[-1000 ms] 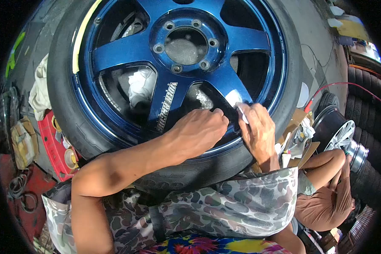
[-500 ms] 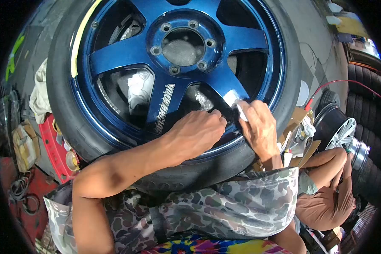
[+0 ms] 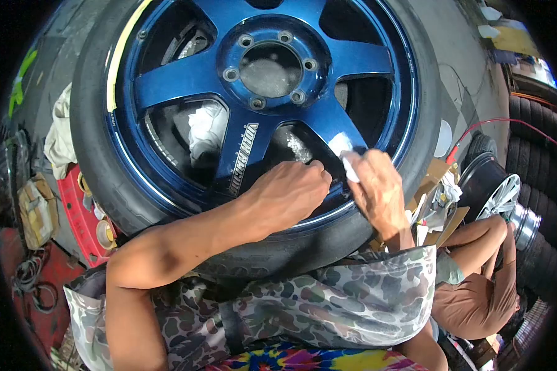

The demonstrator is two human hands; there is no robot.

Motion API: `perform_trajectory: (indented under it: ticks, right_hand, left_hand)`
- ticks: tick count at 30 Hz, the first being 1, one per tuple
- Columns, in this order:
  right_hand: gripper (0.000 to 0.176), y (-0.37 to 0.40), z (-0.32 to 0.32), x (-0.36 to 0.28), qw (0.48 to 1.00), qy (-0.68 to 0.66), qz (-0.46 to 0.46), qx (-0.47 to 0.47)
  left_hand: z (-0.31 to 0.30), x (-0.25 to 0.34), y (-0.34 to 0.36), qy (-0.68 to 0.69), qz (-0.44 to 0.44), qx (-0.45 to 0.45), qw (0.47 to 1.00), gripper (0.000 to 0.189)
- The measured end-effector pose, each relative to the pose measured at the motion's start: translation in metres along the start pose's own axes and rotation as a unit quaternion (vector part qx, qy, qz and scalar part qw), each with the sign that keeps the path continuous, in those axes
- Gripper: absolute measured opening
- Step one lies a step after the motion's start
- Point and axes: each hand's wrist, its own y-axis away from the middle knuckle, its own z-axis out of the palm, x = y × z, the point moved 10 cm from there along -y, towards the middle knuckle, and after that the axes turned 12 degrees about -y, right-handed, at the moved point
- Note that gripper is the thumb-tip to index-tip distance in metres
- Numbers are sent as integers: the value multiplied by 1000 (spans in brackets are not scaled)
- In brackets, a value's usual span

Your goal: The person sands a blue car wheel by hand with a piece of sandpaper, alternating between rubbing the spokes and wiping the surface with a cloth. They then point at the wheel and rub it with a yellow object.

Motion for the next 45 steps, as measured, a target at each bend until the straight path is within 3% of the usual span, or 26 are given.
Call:
perform_trajectory:
  ticks: [3, 6, 9, 12, 16, 20, 31, 39, 45]
  right_hand:
    - [51, 1, 1, -6, 1000, -12, -14, -12]
    - [55, 0, -1, 4, 999, 24, 29, -1]
    - [50, 2, 1, -7, 1000, -23, -19, -2]
    - [52, 1, -5, 10, 999, 22, 24, 25]
    - [46, 3, 2, -5, 1000, -17, -5, 14]
    - [47, 1, -1, 2, 999, 27, 29, 19]
    - [57, 4, 0, -3, 1000, -8, 2, 10]
    - [55, 0, -5, 1, 999, 31, 4, 22]
    - [52, 4, 0, 1, 999, 9, 17, 30]
  left_hand:
    - [2, 1, 0, 7, -8, -8, 1000, 20]
    - [0, 0, 1, -5, -9, -7, 1000, 21]
    - [-1, 1, 1, -1, -8, 5, 1000, 21]
    - [2, 1, -1, -6, -10, -17, 1000, 22]
    - [2, -1, 0, 4, -12, -16, 1000, 22]
    - [-1, 1, 1, -1, -6, 1, 1000, 22]
    - [-1, 2, 1, -2, -1, 8, 1000, 22]
    - [-5, 1, 2, -1, -3, 39, 999, 20]
    - [-2, -2, 1, 0, -11, 10, 1000, 20]
